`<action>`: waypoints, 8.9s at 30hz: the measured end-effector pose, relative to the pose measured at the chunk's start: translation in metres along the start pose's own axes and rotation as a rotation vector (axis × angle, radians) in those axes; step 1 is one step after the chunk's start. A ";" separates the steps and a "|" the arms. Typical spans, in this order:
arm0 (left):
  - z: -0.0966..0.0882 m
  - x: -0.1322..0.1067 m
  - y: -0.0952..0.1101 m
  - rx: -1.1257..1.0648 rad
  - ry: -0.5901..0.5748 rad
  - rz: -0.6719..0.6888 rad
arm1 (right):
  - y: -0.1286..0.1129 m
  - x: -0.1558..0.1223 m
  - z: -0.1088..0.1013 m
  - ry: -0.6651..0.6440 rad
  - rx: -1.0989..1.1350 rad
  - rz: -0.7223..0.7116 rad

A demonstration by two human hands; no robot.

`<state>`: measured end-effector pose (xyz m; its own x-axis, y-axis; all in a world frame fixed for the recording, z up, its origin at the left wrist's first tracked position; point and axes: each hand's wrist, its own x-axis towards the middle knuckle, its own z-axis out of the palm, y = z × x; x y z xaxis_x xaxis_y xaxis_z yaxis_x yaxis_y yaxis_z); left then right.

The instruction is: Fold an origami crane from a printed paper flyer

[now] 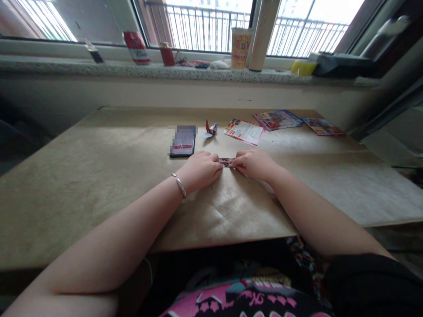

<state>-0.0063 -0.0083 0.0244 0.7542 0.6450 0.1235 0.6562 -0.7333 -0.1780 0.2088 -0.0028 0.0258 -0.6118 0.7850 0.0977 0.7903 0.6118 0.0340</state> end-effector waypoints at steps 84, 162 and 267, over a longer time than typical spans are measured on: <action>0.024 0.009 -0.003 -0.153 0.168 -0.123 | -0.006 0.013 0.020 0.117 0.069 0.069; 0.032 0.011 -0.009 -0.375 0.216 -0.135 | 0.002 0.009 0.026 0.161 0.311 0.015; 0.033 0.006 -0.019 -0.855 0.159 -0.169 | 0.013 0.017 0.034 0.129 0.989 0.385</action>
<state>-0.0148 0.0166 -0.0036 0.5985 0.7682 0.2274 0.5050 -0.5821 0.6373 0.2079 0.0220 -0.0054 -0.2730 0.9613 0.0361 0.5163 0.1781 -0.8377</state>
